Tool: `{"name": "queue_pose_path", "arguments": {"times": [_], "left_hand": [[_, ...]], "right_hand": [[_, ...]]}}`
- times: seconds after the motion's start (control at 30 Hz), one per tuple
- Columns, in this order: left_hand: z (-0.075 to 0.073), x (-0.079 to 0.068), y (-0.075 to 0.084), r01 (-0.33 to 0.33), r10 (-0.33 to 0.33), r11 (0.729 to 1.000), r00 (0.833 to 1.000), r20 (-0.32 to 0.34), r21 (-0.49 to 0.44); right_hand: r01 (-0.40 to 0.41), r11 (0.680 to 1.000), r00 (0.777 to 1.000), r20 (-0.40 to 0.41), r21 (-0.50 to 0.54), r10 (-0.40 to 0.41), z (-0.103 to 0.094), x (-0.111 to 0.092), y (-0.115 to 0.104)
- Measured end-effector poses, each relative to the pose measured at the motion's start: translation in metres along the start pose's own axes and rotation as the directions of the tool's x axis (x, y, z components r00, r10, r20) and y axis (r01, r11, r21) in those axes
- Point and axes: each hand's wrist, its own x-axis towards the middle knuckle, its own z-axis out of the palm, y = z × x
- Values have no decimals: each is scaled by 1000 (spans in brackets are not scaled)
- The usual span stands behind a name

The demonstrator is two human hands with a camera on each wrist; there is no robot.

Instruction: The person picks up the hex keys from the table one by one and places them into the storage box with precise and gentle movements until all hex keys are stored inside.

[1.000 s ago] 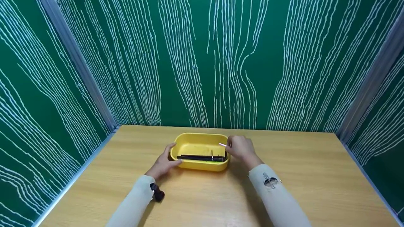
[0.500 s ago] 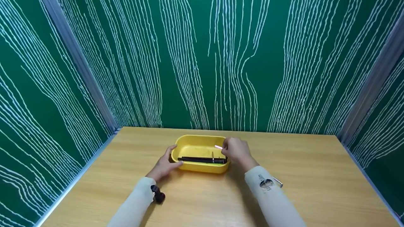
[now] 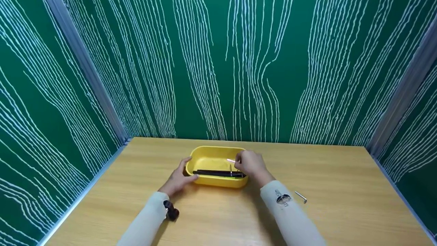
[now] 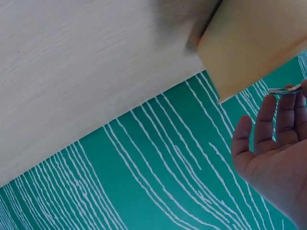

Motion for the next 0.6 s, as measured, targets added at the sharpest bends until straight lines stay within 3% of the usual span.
{"name": "queue_pose_path", "arguments": {"times": [0.6], "left_hand": [[1,0,0,12,-12,1000,1000,4,-15]], "right_hand": [[6,1000,1000,10,-7,-6,22,5,-6]]}}
